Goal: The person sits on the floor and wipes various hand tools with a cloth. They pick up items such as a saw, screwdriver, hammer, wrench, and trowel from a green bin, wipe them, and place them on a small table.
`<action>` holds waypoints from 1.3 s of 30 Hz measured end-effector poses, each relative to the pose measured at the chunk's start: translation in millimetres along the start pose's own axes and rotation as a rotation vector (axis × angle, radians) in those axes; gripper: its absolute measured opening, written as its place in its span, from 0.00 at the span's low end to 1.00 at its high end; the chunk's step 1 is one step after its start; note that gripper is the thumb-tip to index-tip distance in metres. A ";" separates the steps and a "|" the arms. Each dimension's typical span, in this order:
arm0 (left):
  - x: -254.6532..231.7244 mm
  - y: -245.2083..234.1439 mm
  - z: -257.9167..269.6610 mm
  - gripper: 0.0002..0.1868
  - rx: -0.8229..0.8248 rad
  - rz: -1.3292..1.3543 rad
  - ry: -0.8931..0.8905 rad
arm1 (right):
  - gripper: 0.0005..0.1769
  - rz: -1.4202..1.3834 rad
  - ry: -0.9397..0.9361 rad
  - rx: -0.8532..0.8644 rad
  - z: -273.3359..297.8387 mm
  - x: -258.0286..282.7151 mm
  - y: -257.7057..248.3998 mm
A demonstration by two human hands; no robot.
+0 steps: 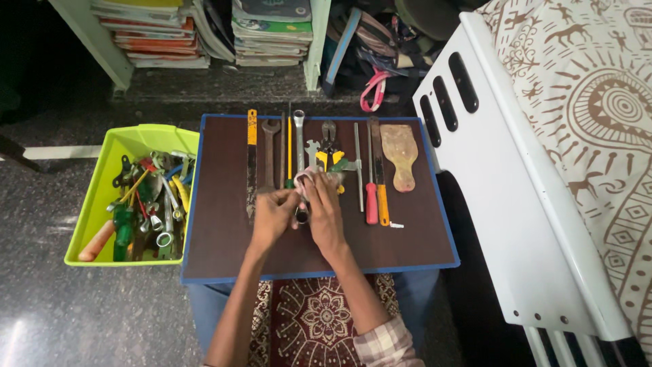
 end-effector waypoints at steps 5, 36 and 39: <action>-21.9 7.0 18.3 0.17 0.252 0.171 0.050 | 0.21 0.006 -0.108 -0.255 -11.4 12.7 -36.9; 75.6 -44.5 -31.4 0.26 -0.334 0.004 0.021 | 0.24 -1.261 0.866 -0.263 1.1 -49.6 4.3; 84.0 -43.6 -30.2 0.25 -0.366 0.035 0.058 | 0.23 -1.177 0.842 -0.271 4.0 -43.4 9.5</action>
Point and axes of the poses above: each hand's wrist, its own z-axis away from the middle knuckle, its own y-axis out of the palm, x = y × z, the point moved 4 cm from there along -z, towards the middle knuckle, and after that the axes turned 9 degrees about -z, right-handed, at the moved point
